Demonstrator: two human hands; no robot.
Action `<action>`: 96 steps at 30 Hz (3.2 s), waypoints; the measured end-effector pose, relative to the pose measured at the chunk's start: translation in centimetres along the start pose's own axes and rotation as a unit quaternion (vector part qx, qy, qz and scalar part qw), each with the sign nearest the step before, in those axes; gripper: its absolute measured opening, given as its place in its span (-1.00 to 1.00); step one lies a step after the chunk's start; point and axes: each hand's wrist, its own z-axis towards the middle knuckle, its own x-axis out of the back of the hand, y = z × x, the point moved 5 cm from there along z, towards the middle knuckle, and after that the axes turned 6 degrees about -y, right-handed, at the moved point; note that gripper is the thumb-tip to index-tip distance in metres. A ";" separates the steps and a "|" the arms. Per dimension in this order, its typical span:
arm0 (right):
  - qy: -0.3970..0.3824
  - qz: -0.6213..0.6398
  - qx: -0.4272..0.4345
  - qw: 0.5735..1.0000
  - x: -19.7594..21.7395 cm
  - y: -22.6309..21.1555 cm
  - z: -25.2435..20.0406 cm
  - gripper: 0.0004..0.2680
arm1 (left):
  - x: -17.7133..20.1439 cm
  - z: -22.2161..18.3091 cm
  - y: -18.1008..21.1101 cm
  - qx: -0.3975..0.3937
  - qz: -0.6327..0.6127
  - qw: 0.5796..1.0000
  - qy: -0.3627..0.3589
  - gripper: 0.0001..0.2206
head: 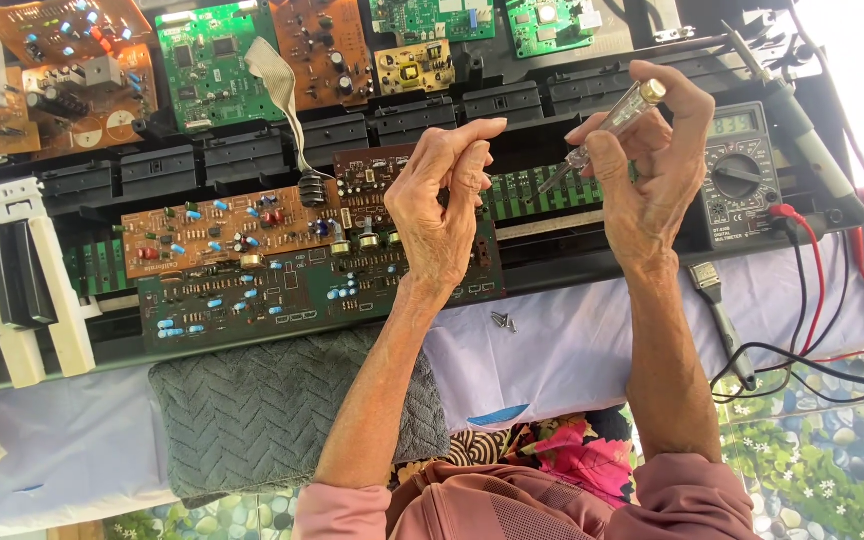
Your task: Repairing an electronic keyboard by cleaning circuit boards with a brush, probing components with a tool, and repositioning internal hardware.
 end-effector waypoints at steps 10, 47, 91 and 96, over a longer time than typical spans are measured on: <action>0.002 0.041 0.006 0.999 -0.9 0.1 0.1 -0.74 | 0.4 -0.1 0.5 0.004 0.046 0.999 -0.013 -0.84; 0.005 -0.002 -0.069 0.998 -0.5 6.2 -2.8 -0.75 | -1.3 -1.6 -2.5 0.014 0.034 0.999 -0.024 -0.84; 0.017 -0.028 -0.116 0.993 0.1 9.8 -3.3 -0.73 | -2.7 -2.3 -3.8 0.047 0.052 0.997 -0.043 -0.83; 0.021 -0.010 -0.108 0.994 -0.7 8.1 -2.8 -0.73 | -2.7 -2.2 -3.7 0.051 0.062 0.996 -0.040 -0.84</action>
